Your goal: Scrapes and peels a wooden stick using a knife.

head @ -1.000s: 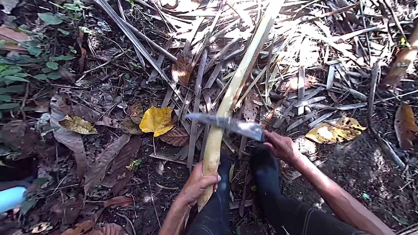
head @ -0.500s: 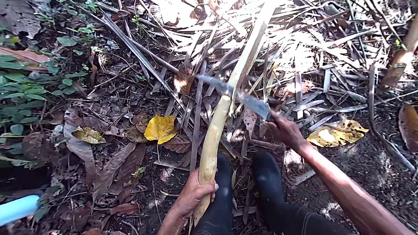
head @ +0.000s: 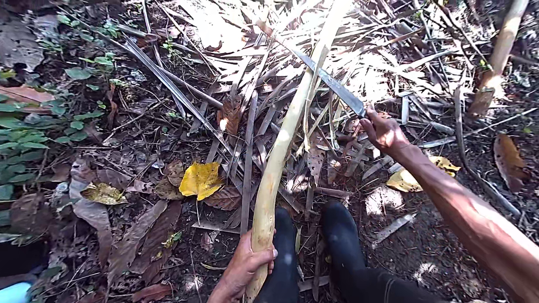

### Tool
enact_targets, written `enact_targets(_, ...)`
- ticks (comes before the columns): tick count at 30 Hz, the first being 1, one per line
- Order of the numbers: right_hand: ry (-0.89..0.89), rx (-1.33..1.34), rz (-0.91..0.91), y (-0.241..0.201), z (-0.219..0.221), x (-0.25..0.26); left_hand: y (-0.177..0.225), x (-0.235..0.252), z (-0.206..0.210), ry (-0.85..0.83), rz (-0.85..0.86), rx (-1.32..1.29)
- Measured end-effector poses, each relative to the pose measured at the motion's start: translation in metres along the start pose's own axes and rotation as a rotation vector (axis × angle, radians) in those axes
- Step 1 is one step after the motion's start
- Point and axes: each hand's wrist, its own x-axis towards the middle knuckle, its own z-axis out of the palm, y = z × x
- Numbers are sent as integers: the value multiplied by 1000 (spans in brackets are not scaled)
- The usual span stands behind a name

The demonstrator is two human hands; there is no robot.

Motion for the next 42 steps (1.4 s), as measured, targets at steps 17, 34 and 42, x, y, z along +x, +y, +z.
enact_targets(17, -46, -210, -198, -15, -9, 29, 2, -5, -4, 10, 9, 44)
enact_targets(34, -170, 90, -322, -66, 36, -122, 12, 2, -29, -87, -29, 6)
enact_targets(42, -162, 142, -632, -128, 83, -133, 61, -31, -70, -212, -60, -10)
